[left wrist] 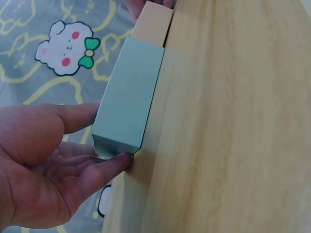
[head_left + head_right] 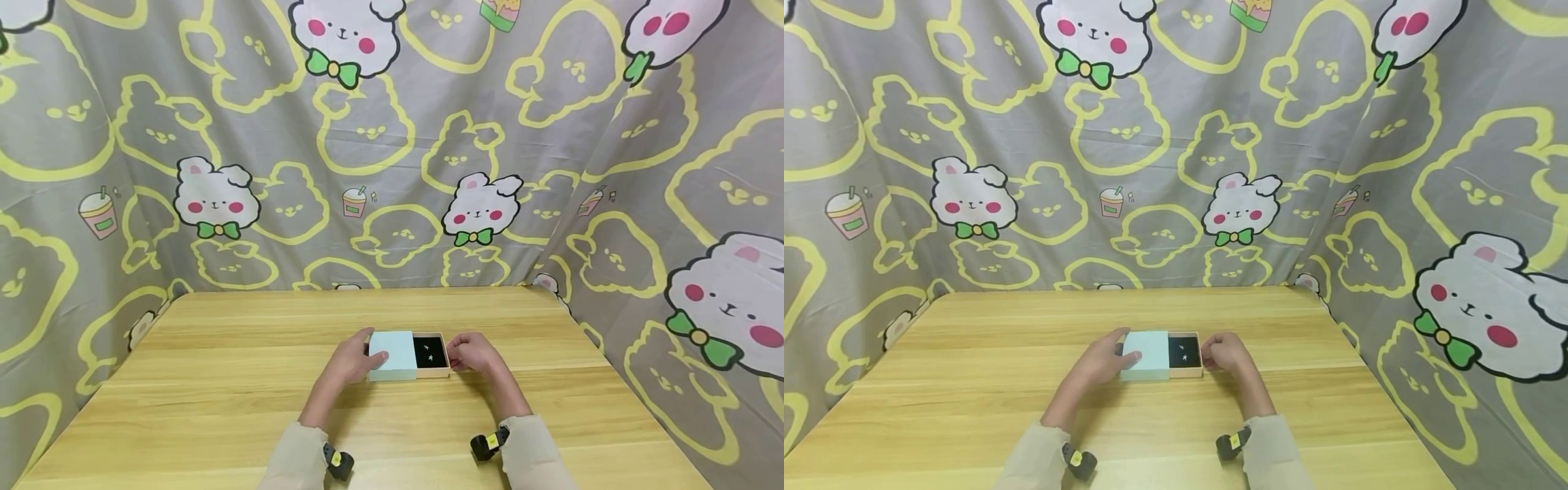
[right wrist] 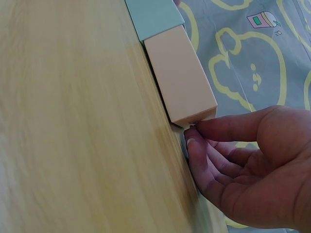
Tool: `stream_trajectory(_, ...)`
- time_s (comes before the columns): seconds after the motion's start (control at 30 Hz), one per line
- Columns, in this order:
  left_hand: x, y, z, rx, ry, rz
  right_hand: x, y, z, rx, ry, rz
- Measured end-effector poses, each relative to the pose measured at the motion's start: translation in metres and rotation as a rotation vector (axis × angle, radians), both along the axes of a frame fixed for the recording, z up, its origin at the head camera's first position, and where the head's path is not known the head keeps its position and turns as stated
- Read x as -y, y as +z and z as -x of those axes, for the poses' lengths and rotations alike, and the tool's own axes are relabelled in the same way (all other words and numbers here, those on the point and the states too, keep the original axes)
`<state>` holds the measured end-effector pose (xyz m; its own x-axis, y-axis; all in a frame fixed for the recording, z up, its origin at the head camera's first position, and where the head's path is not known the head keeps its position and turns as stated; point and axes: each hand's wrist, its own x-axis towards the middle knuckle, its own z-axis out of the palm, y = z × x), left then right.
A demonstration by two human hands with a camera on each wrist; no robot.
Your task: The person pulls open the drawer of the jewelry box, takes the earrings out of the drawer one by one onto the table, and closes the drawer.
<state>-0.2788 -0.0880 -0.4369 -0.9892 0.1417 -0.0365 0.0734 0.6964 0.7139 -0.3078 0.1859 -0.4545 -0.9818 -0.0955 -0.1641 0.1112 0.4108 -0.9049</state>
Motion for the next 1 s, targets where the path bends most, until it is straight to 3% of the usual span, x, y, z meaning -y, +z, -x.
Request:
stream_trajectory(0.47,-0.0065,0.0070,-0.0049,-0.031,0.008,-0.027,-0.0006,0.0009,-0.0009,-0.002,0.009,0.004)
stream_trajectory(1.0,-0.0066,0.0051,-0.0049,-0.070,-0.031,-0.008,-0.0006,0.0004,0.0001,-0.004,-0.004,0.010)
